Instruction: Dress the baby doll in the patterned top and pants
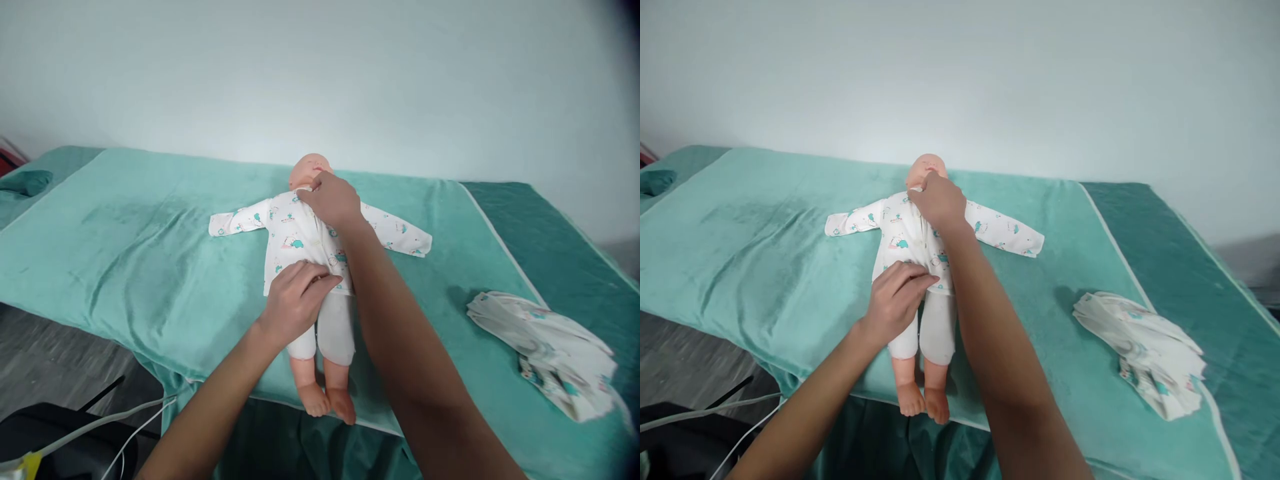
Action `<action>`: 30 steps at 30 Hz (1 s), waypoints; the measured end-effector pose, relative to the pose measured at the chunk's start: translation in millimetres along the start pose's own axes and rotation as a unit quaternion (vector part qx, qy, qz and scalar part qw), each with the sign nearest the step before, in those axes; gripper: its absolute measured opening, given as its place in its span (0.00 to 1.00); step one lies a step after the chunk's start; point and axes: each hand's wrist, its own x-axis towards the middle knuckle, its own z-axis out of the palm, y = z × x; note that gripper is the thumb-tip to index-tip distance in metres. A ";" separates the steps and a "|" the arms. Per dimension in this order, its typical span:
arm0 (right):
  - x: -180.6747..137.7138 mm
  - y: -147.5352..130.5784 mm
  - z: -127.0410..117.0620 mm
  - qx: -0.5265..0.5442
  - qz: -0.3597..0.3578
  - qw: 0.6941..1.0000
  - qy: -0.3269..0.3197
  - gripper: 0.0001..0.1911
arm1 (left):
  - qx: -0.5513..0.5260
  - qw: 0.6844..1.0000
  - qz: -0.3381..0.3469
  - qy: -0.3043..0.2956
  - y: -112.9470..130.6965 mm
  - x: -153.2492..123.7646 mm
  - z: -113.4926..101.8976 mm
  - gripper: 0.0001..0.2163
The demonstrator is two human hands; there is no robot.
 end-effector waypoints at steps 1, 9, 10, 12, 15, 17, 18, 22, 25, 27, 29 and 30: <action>1.6 0.1 0.5 -0.001 -0.003 1.000 -0.004 0.11 | 0.001 1.000 -0.001 -0.003 0.2 0.5 0.6 0.10; 0.3 21.5 6.4 0.101 0.017 0.991 0.082 0.10 | -0.008 0.999 -0.014 -0.032 10.1 4.8 4.0 0.12; -0.6 23.9 7.0 0.114 0.017 0.990 0.087 0.09 | -0.017 0.999 -0.020 -0.031 8.9 3.0 2.2 0.11; -2.9 27.3 8.0 0.141 0.015 0.986 0.090 0.05 | -0.021 0.999 -0.035 -0.021 -0.8 -3.8 -4.4 0.11; -7.6 31.0 8.8 0.191 -0.002 0.978 0.079 0.08 | 0.046 0.995 -0.088 0.006 -37.1 -20.7 -21.1 0.14; -11.5 32.7 8.8 0.210 -0.024 0.975 0.067 0.11 | 0.129 0.976 -0.171 0.029 -71.4 -32.5 -34.3 0.15; -13.5 33.1 8.6 0.212 -0.039 0.974 0.063 0.11 | 0.165 0.962 -0.219 0.015 -88.8 -37.3 -40.6 0.17; -23.0 31.4 6.8 0.182 -0.142 0.969 0.094 0.10 | 0.234 0.873 -0.415 -0.100 -139.8 -44.7 -57.2 0.25; -31.6 30.9 5.6 0.174 -0.225 0.955 0.084 0.10 | 0.246 0.839 -0.467 -0.136 -152.7 -40.9 -60.2 0.24; -38.4 33.7 5.2 0.189 -0.244 0.950 0.048 0.13 | 0.259 0.832 -0.473 -0.131 -154.8 -38.3 -60.7 0.23; -45.9 39.2 4.9 0.206 -0.236 0.950 0.023 0.15 | 0.263 0.830 -0.479 -0.116 -156.0 -37.8 -61.8 0.22; -49.7 42.5 4.7 0.211 -0.229 0.950 0.016 0.15 | 0.261 0.831 -0.480 -0.105 -156.9 -38.2 -62.7 0.20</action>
